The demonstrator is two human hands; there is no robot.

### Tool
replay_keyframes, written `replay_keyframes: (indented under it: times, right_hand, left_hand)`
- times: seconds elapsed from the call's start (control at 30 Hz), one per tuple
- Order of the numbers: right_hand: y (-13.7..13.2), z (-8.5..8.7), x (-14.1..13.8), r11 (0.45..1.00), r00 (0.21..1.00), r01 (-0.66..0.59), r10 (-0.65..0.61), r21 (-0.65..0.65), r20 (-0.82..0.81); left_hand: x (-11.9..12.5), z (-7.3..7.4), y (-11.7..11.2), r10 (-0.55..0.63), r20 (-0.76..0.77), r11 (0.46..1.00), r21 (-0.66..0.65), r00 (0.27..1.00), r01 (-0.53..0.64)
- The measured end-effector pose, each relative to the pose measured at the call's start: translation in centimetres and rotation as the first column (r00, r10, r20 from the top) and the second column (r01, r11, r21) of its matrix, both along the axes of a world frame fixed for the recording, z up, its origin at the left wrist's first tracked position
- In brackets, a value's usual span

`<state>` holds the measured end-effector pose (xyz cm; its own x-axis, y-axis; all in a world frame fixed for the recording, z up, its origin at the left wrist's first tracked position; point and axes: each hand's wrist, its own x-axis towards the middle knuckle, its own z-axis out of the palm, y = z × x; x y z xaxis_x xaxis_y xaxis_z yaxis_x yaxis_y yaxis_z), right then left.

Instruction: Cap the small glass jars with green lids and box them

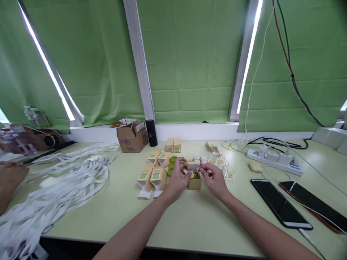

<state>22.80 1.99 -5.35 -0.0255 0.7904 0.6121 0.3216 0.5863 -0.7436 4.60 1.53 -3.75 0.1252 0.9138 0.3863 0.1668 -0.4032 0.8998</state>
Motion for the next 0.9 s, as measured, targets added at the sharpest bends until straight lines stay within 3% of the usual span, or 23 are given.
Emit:
replay_keyframes:
  times: [0.37,0.57,0.9]
  right_hand:
    - [0.08,-0.25,-0.12,1.0,0.995,-0.031,0.03,0.006,0.098]
    - [0.16,-0.29,-0.14,1.0,0.994,-0.015,0.013,0.014,0.109]
    - [-0.44,-0.24,-0.05,0.998,0.999,-0.039,0.038,-0.043,-0.024]
  left_hand:
    - [-0.21,-0.29,0.45,0.035,-0.036,0.998,0.049,0.999,-0.033]
    - [-0.33,0.14,0.22,0.004,-0.099,0.997,0.073,0.995,0.003]
    - [-0.42,0.03,0.28,0.017,-0.108,0.998,0.064,0.994,-0.01]
